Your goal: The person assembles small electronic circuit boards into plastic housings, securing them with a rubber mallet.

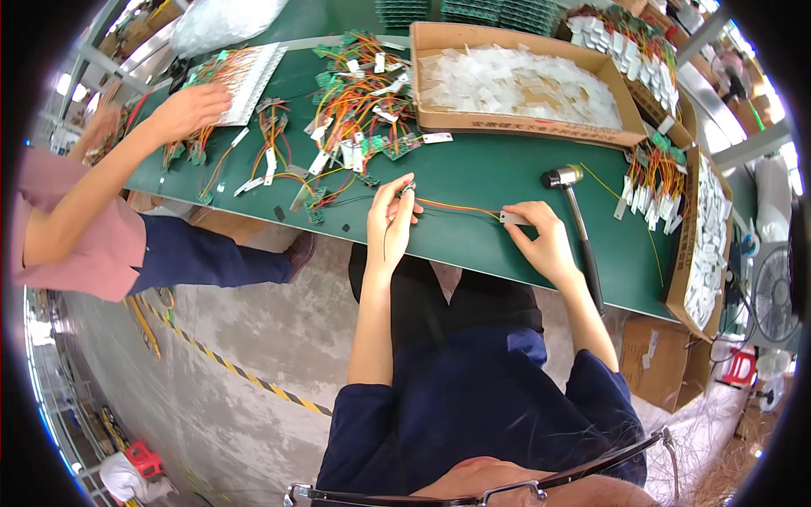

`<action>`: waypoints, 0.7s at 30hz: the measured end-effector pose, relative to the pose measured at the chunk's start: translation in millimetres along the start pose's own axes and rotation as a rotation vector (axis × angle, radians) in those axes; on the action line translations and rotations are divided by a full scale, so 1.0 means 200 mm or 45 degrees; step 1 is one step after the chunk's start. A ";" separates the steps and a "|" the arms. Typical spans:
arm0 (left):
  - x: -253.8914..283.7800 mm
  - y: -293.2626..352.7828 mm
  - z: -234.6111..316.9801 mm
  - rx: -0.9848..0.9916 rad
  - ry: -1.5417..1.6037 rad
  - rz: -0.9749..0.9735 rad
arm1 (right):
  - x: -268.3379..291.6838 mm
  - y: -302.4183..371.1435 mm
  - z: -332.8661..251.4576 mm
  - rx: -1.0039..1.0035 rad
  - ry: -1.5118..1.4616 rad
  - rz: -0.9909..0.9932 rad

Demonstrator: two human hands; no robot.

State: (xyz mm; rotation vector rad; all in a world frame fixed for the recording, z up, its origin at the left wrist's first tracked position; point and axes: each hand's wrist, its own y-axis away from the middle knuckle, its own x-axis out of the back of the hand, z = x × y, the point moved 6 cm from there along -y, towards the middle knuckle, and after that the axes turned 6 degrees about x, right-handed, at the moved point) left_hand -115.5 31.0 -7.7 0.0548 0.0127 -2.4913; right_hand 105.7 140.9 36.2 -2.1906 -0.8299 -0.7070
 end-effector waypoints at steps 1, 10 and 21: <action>-0.01 0.00 -0.03 0.011 -0.011 -0.020 | -0.01 0.02 0.02 -0.022 -0.004 0.011; -0.03 0.01 0.03 -0.189 -0.475 0.062 | 0.00 0.11 0.12 -0.282 -0.110 0.195; -0.11 0.18 0.27 -0.925 -0.849 0.393 | -0.02 0.08 0.10 -0.193 0.013 0.207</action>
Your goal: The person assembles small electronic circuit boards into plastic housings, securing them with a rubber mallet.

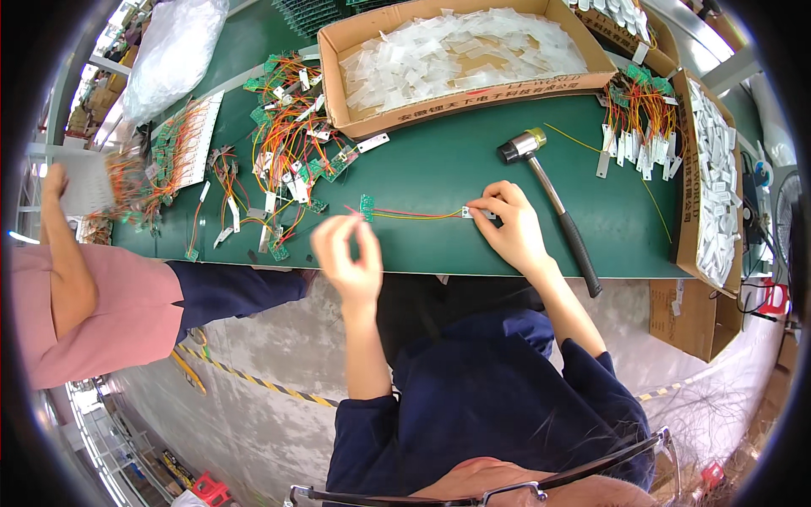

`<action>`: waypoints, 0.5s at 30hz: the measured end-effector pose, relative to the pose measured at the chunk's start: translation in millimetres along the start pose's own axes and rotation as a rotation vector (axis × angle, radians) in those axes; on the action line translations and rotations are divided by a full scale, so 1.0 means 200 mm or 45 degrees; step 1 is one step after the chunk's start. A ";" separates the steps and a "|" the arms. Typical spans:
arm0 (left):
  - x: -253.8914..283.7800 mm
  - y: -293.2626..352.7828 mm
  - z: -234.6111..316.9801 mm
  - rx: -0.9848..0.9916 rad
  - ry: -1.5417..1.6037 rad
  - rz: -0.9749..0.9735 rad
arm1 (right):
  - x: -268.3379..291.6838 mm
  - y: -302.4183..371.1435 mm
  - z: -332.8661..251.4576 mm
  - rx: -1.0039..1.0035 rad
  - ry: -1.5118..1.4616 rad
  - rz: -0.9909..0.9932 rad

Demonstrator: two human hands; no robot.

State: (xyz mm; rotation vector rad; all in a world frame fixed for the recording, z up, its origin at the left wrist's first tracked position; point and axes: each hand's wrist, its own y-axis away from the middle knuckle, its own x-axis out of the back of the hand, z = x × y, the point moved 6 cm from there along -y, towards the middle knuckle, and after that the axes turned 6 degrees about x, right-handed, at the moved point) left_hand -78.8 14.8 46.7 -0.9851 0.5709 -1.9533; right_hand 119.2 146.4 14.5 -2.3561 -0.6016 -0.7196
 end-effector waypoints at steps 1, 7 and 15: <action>-0.06 0.02 0.07 -0.124 -0.012 -0.124 | 0.00 0.00 0.01 -0.001 -0.001 0.002; -0.46 0.12 0.30 -0.222 -0.099 -0.717 | 0.01 0.01 0.00 0.132 0.006 0.054; -0.51 0.11 0.25 -0.213 0.034 -0.724 | 0.52 -0.18 -0.07 -0.099 0.147 0.310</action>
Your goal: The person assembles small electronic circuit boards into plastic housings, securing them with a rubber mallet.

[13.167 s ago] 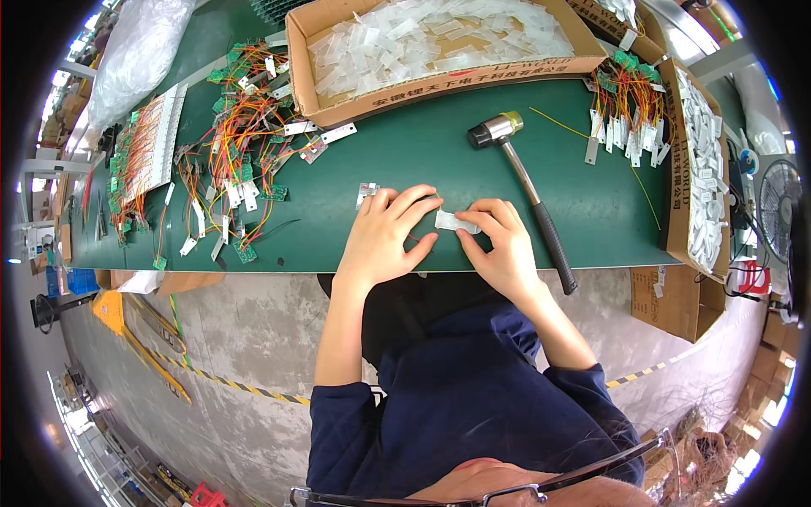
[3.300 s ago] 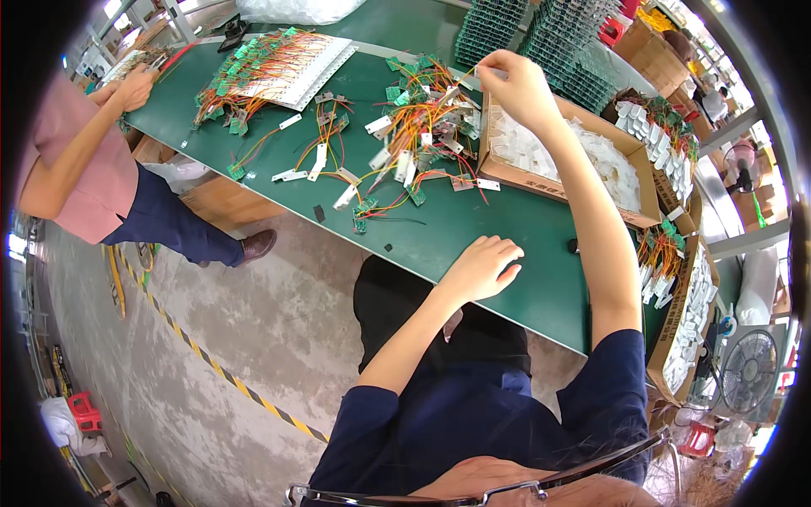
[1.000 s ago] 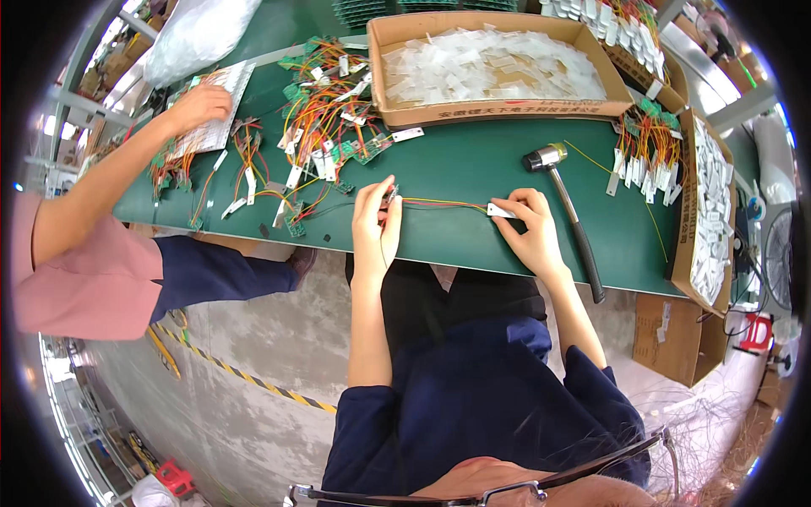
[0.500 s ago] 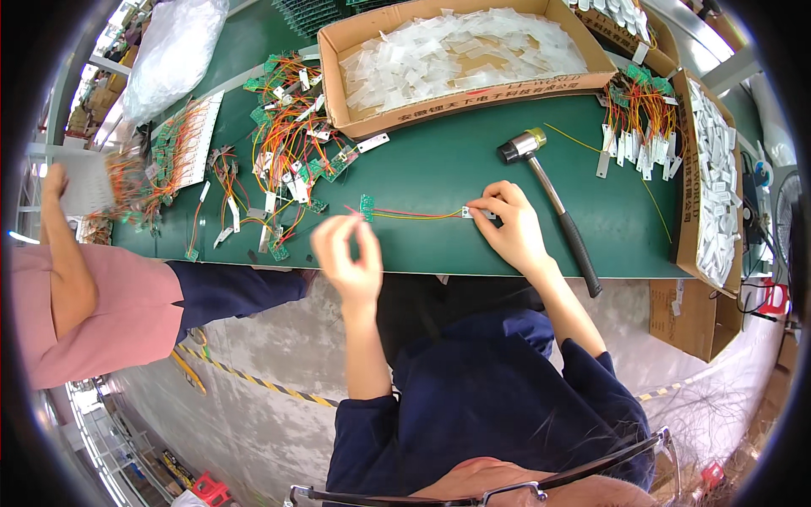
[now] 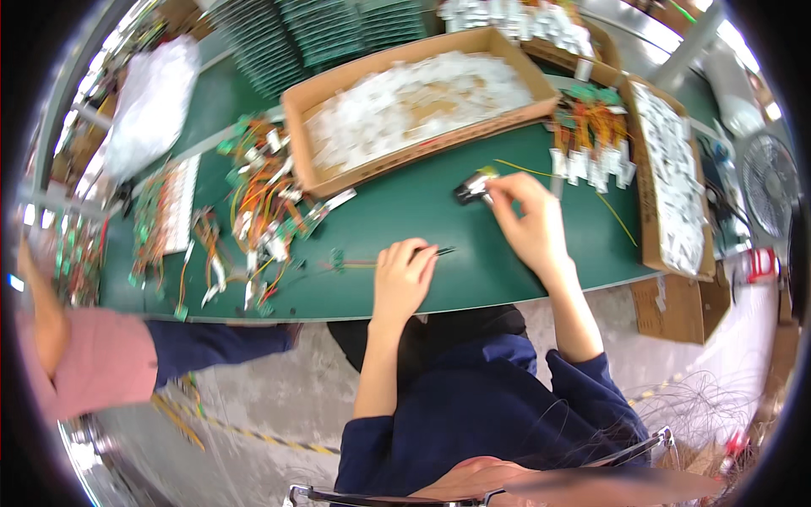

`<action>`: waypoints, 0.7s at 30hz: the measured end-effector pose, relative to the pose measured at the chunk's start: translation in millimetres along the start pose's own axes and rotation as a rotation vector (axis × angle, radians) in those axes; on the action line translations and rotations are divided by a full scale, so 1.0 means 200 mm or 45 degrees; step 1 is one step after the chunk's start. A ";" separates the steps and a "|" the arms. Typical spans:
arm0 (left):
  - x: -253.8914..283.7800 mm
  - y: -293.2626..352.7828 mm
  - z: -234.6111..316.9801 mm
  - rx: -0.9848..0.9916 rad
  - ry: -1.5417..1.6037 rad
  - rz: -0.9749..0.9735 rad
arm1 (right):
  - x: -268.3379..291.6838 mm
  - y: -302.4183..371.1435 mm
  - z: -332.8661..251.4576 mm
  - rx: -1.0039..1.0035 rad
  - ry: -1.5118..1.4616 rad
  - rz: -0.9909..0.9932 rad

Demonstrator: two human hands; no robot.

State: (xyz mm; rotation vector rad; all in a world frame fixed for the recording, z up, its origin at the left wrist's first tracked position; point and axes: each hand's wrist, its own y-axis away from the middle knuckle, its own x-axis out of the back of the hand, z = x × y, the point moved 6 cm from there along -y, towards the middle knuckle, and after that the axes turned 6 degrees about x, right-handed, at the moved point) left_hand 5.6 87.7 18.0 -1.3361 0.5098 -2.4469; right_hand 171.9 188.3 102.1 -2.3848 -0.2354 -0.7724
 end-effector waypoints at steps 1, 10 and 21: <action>0.01 0.01 -0.01 -0.017 0.021 0.044 | 0.11 -0.03 0.01 -0.022 0.056 0.089; 0.01 0.00 -0.03 0.209 0.332 -0.078 | 1.33 0.27 1.16 -0.550 1.231 0.177; -0.01 0.03 -0.07 0.287 0.338 -0.176 | 1.29 0.35 1.25 -0.726 0.739 0.115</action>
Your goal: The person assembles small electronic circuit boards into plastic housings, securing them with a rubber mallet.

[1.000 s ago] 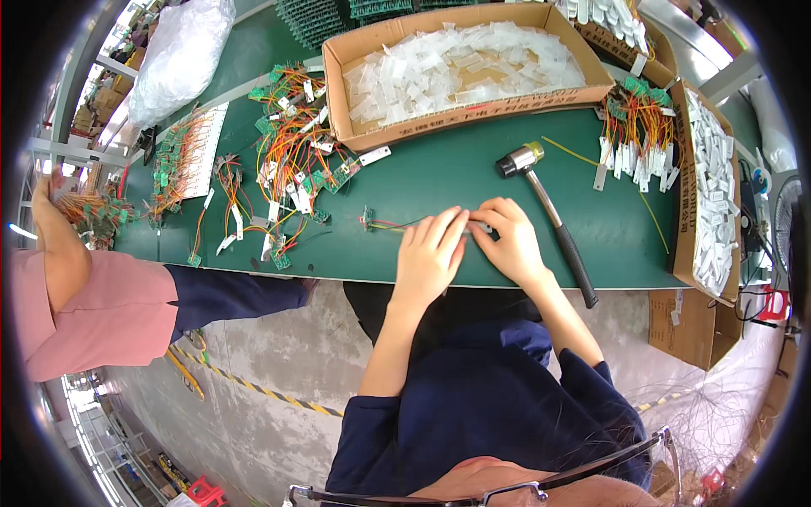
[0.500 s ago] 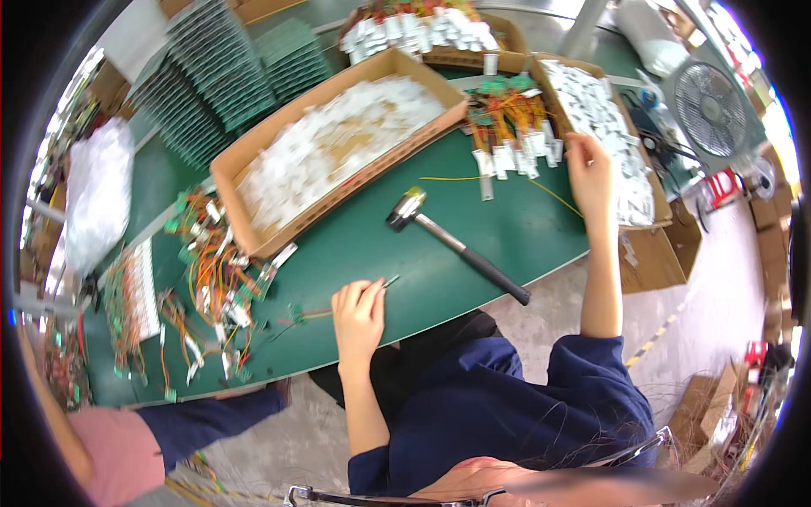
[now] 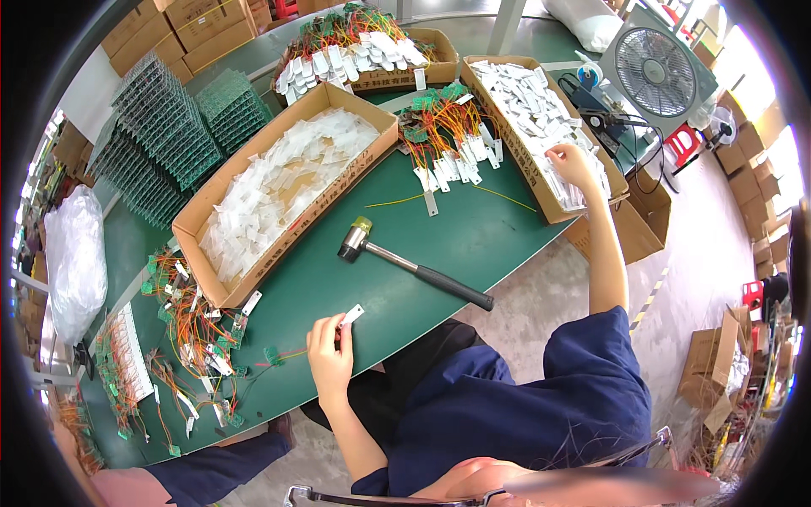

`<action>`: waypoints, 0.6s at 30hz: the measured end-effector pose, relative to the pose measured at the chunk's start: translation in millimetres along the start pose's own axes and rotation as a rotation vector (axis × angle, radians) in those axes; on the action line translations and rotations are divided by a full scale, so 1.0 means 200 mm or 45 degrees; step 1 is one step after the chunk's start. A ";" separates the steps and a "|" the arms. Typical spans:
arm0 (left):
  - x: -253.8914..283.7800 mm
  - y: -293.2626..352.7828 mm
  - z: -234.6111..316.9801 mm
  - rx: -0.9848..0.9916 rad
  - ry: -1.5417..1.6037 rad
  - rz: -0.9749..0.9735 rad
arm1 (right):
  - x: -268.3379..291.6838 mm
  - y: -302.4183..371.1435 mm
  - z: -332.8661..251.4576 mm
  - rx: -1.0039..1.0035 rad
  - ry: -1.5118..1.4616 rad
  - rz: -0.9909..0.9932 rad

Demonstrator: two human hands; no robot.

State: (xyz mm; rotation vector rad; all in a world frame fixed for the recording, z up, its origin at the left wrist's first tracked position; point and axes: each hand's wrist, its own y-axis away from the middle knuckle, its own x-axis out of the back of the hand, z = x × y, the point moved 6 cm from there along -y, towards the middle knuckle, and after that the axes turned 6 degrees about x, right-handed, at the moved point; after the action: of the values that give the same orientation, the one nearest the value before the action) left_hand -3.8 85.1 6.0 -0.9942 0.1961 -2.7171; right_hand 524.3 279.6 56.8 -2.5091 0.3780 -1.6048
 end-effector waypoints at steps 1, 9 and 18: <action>0.00 0.00 0.00 -0.001 -0.001 -0.003 | 0.00 0.01 0.00 -0.004 -0.001 -0.001; -0.01 0.01 -0.01 -0.035 -0.052 0.009 | 0.00 0.03 -0.02 -0.034 -0.166 -0.128; -0.01 0.01 -0.01 -0.029 -0.047 0.006 | 0.13 0.05 -0.27 0.228 -0.451 0.266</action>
State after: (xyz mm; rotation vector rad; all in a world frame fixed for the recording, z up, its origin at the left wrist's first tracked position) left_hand -3.8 84.4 2.4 -1.0481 0.2232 -2.6955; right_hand 483.8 262.8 100.0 -2.4555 0.4128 -1.0439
